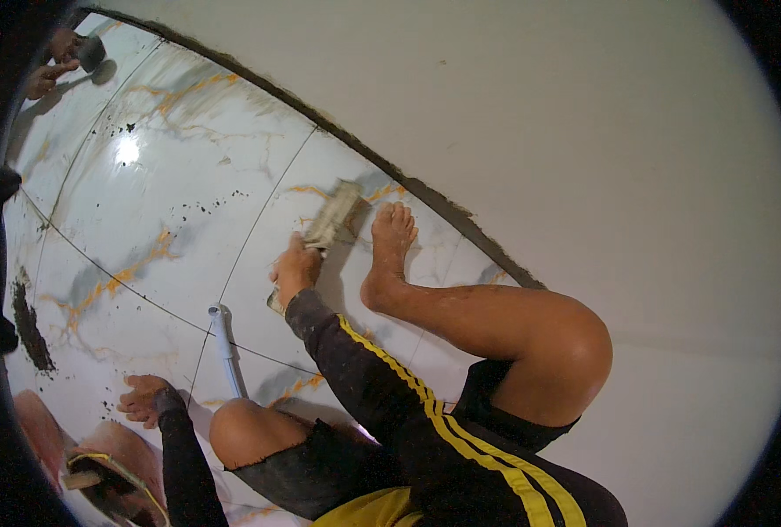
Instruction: The person applies grout along the edges of marble-patterned floor tiles using a trowel and a bucket. They smooth the grout lines and wipe excess material from the tile surface with a sponge.
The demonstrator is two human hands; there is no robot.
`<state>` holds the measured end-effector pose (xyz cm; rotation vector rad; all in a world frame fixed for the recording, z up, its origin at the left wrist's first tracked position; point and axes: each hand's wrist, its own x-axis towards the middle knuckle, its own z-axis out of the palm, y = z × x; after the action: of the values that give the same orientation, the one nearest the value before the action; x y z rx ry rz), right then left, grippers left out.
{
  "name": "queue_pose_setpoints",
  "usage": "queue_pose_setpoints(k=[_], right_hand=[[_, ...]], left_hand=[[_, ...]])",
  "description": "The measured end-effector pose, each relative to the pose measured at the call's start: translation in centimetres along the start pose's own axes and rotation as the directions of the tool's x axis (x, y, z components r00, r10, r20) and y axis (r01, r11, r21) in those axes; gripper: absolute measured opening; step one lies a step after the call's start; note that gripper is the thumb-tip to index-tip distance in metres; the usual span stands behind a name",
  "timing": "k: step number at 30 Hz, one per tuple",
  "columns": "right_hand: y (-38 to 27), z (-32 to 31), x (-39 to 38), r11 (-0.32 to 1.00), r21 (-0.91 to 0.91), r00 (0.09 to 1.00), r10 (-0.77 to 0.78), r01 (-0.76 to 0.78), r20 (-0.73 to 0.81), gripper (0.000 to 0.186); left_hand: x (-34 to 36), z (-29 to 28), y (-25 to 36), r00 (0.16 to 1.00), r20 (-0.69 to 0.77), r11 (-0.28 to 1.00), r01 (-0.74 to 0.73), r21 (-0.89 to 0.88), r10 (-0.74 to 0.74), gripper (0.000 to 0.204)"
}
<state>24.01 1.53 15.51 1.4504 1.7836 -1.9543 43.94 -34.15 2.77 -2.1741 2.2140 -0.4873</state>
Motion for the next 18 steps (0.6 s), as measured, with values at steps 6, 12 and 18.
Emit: queue_pose_setpoints(k=[6,12,18], right_hand=[[-3.5,0.4,5.6,0.881,0.47,0.998,-0.03,0.051,-0.052,0.031],[-9.0,7.7,7.0,0.951,0.31,0.995,-0.022,-0.008,0.093,0.018],[-7.8,14.8,2.9,0.861,0.508,0.987,-0.11,0.035,0.119,0.03]], left_hand=[[-0.3,-0.6,0.1,1.0,0.001,1.0,0.0,-0.021,0.0,0.066],[-0.4,-0.2,-0.1,1.0,0.008,1.0,-0.019,-0.022,0.019,0.066],[-0.6,0.6,-0.2,0.999,-0.041,0.999,-0.019,-0.033,0.017,0.065]])
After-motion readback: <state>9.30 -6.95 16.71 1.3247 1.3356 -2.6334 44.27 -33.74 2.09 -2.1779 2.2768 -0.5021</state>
